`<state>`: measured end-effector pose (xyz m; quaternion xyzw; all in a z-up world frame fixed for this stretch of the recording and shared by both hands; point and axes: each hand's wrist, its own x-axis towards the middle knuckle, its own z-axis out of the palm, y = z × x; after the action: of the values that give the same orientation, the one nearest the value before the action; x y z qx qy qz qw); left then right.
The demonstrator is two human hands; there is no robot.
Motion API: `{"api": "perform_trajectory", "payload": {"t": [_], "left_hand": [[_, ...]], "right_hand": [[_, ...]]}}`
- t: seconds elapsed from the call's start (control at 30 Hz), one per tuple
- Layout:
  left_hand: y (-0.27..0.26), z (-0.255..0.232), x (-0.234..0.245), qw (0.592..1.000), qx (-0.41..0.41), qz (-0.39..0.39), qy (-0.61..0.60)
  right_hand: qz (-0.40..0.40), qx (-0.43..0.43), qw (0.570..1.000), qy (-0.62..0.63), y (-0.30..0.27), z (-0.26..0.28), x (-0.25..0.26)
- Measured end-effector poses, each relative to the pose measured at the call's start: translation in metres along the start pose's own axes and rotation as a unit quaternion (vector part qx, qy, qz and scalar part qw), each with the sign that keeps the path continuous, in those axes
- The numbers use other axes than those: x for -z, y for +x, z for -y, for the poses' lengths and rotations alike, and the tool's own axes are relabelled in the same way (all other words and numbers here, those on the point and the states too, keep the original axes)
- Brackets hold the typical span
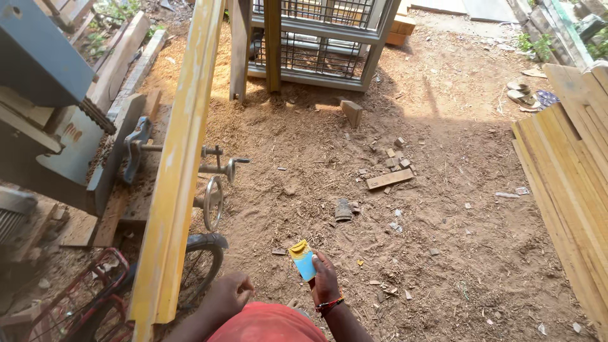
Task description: The person sands a long yellow wooden plank using a sanding block, moving it back and forth along the surface. The person then moves to a metal frame and sands its edges with the same block.
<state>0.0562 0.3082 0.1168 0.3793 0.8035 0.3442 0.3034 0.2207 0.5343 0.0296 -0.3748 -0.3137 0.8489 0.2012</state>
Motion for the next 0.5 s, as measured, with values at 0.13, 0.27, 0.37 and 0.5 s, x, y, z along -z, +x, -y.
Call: {"api": "perform_trajectory", "payload": {"t": [0.13,0.27,0.37,0.5], "left_hand": [[0.021,-0.006,0.004,0.999,-0.026,0.022,0.024],[0.043,-0.019,0.001,0.997,-0.047,0.061,0.000],[0.053,-0.026,0.000,0.992,-0.100,0.075,0.006],[0.062,-0.030,-0.007,0.988,-0.116,0.081,-0.055]], "right_hand": [[-0.048,0.014,0.999,0.007,0.001,-0.004,0.010],[-0.080,0.041,0.996,0.025,0.004,-0.007,0.024],[-0.076,0.070,0.994,0.031,0.008,-0.010,0.031],[-0.076,0.071,0.994,0.005,0.011,-0.005,0.046]]}}
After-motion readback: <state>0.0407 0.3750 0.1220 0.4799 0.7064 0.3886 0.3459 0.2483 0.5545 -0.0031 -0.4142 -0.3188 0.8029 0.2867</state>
